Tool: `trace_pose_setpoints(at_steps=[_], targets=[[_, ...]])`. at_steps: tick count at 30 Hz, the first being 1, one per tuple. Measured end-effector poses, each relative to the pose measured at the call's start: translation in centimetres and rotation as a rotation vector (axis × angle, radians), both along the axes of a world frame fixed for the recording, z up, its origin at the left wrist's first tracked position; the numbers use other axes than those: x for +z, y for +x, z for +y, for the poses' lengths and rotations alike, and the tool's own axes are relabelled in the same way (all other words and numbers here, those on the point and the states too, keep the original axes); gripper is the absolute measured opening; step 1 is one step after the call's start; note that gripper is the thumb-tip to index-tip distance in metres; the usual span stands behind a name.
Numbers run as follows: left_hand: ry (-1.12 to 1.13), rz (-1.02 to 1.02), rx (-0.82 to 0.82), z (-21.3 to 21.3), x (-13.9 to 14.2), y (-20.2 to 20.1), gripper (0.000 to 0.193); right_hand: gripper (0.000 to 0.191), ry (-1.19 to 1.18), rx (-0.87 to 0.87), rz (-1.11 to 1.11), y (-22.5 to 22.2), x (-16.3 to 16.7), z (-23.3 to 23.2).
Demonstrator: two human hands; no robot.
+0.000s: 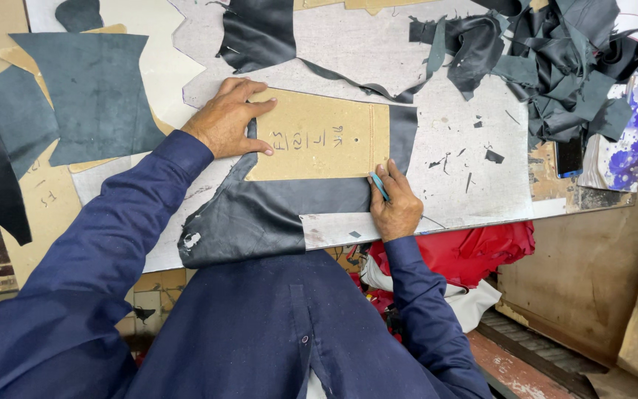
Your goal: The person places a cardboard pattern on a large piece of black leather, traces its outline with a pen, and cuts along the traced line using a utility knife. The person repeats this process with multiple patterns and leather pieces, organizing the cut pieces and scraps on the table.
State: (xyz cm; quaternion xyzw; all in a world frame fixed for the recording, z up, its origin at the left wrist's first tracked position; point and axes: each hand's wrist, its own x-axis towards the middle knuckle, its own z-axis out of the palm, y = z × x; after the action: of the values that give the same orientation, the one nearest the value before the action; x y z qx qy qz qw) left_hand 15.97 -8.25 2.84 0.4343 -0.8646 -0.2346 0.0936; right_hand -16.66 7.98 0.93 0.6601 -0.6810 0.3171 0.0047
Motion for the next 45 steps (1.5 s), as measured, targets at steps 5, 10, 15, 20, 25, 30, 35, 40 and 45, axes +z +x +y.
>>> trace_pose_setpoints(at_steps=[5,10,15,20,25,30,35,40,45], targets=[[-0.046,0.020,-0.023,0.0,-0.1,0.1,0.092,0.024,0.007,0.018,0.003,-0.1,-0.1,-0.2],[-0.012,0.020,-0.003,0.2,0.0,-0.2,0.095,0.025,0.005,0.033,-0.016,-0.5,-0.6,-0.1],[-0.025,0.014,-0.015,0.3,-0.2,-0.4,0.094,0.022,0.007,0.024,-0.004,-1.0,-1.2,-0.1],[-0.035,0.044,-0.015,0.3,-0.5,-0.2,0.092,0.021,0.023,0.022,0.012,-1.0,-1.1,-0.2],[-0.043,-0.010,-0.059,0.0,-0.3,0.1,0.103,0.025,-0.023,0.079,-0.017,-0.2,0.1,-0.1],[-0.010,-0.104,-0.117,0.1,0.8,-0.2,0.122,0.024,0.170,0.059,-0.124,-0.6,3.1,0.0],[0.038,-0.323,-0.127,-0.5,1.8,-1.7,0.127,0.021,0.462,0.432,-0.361,3.3,4.5,-0.6],[0.104,-0.464,-0.181,-1.5,1.8,-2.9,0.137,0.046,0.305,0.750,-0.117,11.3,2.9,-2.1],[0.034,-0.445,-0.225,-1.2,1.1,-3.2,0.140,0.040,0.147,0.777,-0.034,14.2,2.4,-3.7]])
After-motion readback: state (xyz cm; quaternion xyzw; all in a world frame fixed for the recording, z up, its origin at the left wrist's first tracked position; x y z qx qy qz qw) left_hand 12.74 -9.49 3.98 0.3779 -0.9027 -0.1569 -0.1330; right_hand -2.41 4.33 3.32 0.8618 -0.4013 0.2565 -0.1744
